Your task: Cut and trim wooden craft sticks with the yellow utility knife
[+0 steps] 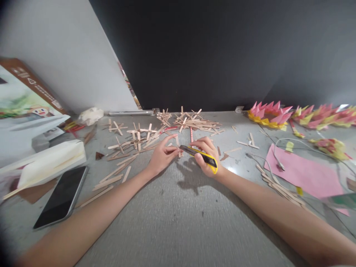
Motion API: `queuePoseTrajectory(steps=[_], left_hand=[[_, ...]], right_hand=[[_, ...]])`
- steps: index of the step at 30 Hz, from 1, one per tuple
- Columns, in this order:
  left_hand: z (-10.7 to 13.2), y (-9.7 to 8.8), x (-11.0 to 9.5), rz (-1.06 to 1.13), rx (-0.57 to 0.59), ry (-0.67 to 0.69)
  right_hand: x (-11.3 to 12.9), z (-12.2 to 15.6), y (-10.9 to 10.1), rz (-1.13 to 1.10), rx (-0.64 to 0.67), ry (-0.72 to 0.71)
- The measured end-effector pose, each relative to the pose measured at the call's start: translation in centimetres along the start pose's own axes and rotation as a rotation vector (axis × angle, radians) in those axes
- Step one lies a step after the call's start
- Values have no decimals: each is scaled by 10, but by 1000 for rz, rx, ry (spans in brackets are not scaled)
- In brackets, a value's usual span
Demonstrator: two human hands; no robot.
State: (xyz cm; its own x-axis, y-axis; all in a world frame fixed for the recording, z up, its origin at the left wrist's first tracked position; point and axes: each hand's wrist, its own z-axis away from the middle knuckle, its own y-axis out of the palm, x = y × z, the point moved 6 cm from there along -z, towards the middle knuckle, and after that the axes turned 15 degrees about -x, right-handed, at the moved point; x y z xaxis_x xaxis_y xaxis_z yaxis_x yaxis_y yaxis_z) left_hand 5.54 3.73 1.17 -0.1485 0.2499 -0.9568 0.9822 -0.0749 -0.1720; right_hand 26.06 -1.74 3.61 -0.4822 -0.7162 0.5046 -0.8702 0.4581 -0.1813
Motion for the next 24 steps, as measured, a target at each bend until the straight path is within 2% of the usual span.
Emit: queuePoseTrajectory(steps=[3,6,13,18,24], left_hand=[[0,-1,0,-2,-17,-17],[0,-1,2,-4,-27,-15],[-2,-1,7,0,-29,-1],[-3,-1,8,14,-33,-13],[-2,-2,7,-43,-48,45]], right_hand=[[-2,5,0,-21,90,74],[2,8,2,-18,146,86],[9,5,9,-39,140,12],[11,4,9,-54,142,2],[10,5,12,-53,155,9]])
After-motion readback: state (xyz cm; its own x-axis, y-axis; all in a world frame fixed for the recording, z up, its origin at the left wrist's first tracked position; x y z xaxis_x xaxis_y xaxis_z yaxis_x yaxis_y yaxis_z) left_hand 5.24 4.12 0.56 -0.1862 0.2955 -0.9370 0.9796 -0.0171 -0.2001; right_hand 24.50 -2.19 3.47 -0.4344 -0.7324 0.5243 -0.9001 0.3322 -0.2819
